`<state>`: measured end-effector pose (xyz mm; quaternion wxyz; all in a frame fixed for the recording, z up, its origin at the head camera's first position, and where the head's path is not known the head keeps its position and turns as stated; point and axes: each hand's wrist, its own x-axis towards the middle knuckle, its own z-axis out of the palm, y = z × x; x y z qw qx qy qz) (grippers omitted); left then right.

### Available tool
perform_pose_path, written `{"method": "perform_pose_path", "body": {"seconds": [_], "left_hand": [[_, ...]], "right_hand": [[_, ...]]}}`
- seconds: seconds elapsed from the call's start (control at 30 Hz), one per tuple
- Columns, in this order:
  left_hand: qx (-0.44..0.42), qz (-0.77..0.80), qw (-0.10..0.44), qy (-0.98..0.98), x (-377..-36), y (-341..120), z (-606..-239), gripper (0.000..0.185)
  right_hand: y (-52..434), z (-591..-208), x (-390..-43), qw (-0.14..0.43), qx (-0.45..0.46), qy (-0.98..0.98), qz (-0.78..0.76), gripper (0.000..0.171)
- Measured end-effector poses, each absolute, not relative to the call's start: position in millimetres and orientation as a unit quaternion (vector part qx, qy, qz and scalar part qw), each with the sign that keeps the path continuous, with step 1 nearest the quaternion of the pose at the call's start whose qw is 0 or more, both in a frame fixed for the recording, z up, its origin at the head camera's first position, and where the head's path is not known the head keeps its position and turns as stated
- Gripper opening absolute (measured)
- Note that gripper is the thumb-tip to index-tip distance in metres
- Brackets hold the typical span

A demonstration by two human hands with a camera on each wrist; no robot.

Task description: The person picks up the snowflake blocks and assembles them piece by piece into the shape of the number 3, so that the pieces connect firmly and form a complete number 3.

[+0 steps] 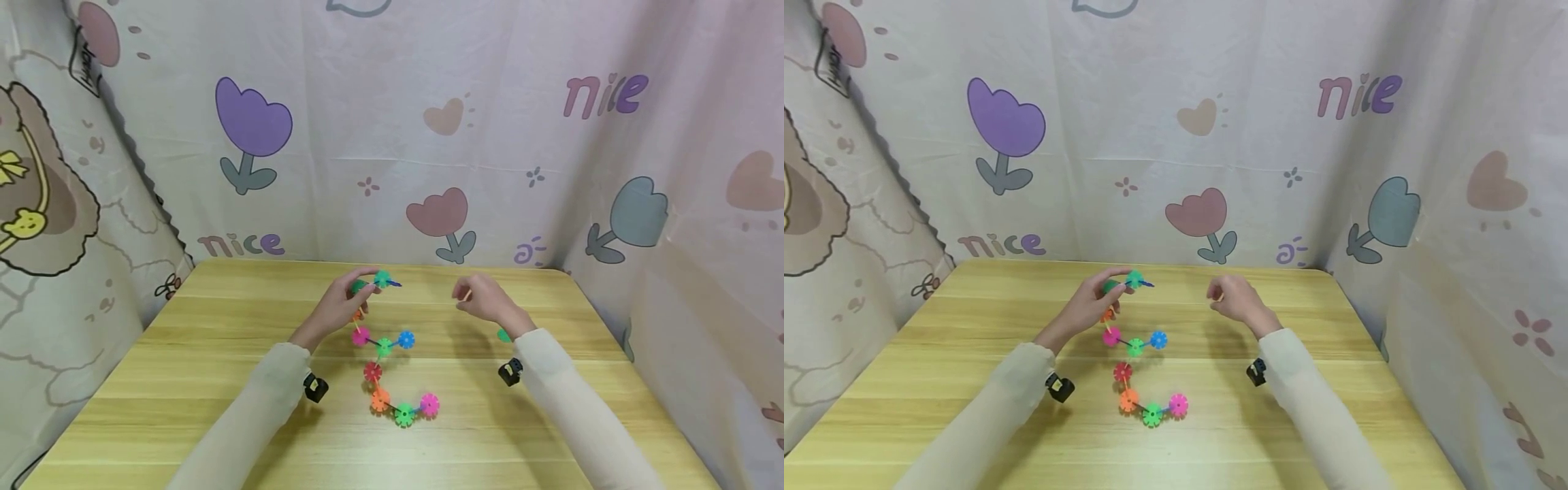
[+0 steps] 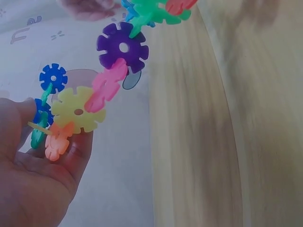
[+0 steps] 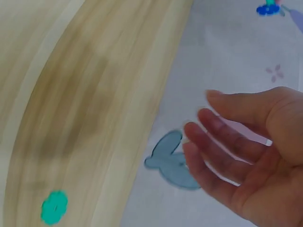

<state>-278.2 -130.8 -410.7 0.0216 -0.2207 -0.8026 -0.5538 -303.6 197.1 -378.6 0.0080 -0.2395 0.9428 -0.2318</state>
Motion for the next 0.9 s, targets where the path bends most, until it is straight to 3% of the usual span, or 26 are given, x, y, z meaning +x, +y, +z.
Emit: {"method": "perform_pose_path", "body": {"seconds": [0.3,0.7,0.9], "left_hand": [[-0.215,-0.553,0.016,-0.805,-276.8,-130.6,-410.3,0.041],[-0.215,-0.553,0.009,-0.805,-278.0,-131.4,-414.3,0.04],[-0.22,-0.559,0.005,-0.799,-278.1,-131.8,-414.7,0.041]], "right_hand": [[240.6,-388.9,-302.2,0.097,-0.195,0.964,-0.151,0.02],[273.9,-402.7,-296.0,0.158,-0.115,0.97,-0.146,0.029],[278.7,-406.9,-295.1,0.154,-0.107,0.971,-0.148,0.03]]}}
